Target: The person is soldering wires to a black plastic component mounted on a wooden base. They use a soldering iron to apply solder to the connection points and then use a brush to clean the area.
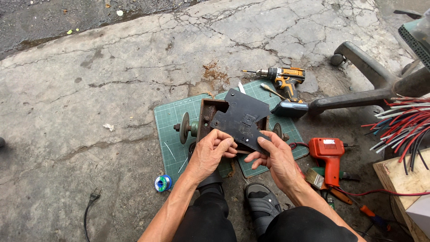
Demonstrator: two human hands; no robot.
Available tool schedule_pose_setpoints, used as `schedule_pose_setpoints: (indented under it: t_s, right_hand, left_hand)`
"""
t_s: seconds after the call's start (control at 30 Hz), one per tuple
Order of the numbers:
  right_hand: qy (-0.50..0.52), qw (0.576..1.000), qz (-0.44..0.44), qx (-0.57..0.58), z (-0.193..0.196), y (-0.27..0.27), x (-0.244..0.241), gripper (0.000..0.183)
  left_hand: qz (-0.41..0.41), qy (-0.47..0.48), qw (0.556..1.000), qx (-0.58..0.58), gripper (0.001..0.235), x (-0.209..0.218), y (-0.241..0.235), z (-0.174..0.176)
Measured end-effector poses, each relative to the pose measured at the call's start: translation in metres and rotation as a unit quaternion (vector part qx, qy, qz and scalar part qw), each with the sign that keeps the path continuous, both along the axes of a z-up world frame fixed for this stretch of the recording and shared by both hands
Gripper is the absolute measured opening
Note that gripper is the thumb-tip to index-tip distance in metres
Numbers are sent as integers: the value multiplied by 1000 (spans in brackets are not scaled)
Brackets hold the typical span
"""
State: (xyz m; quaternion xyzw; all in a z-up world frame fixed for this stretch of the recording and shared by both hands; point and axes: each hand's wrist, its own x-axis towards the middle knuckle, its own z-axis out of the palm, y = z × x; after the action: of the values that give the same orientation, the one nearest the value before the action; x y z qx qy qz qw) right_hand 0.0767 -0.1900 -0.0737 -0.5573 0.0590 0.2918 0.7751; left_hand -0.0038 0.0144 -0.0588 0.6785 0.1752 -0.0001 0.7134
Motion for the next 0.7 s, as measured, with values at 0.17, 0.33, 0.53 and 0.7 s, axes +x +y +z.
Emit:
schedule_pose_setpoints:
  t_s: [0.17,0.33,0.53,0.7]
  right_hand:
    - [3,1000,2,-5,11,5,-3,34]
    - [3,1000,-9,-4,5,0,-6,34]
    - [-7,1000,-20,-6,4,-2,-8,33]
    - [-4,1000,-23,-2,3,-2,-8,33]
  left_hand:
    - [56,-12,998,-21,32,-5,-2,-4]
    - [82,-1,997,13,32,-8,-1,-1]
    - [72,5,996,53,30,-7,-3,-1]
    - [43,11,996,71,29,-11,-8,0]
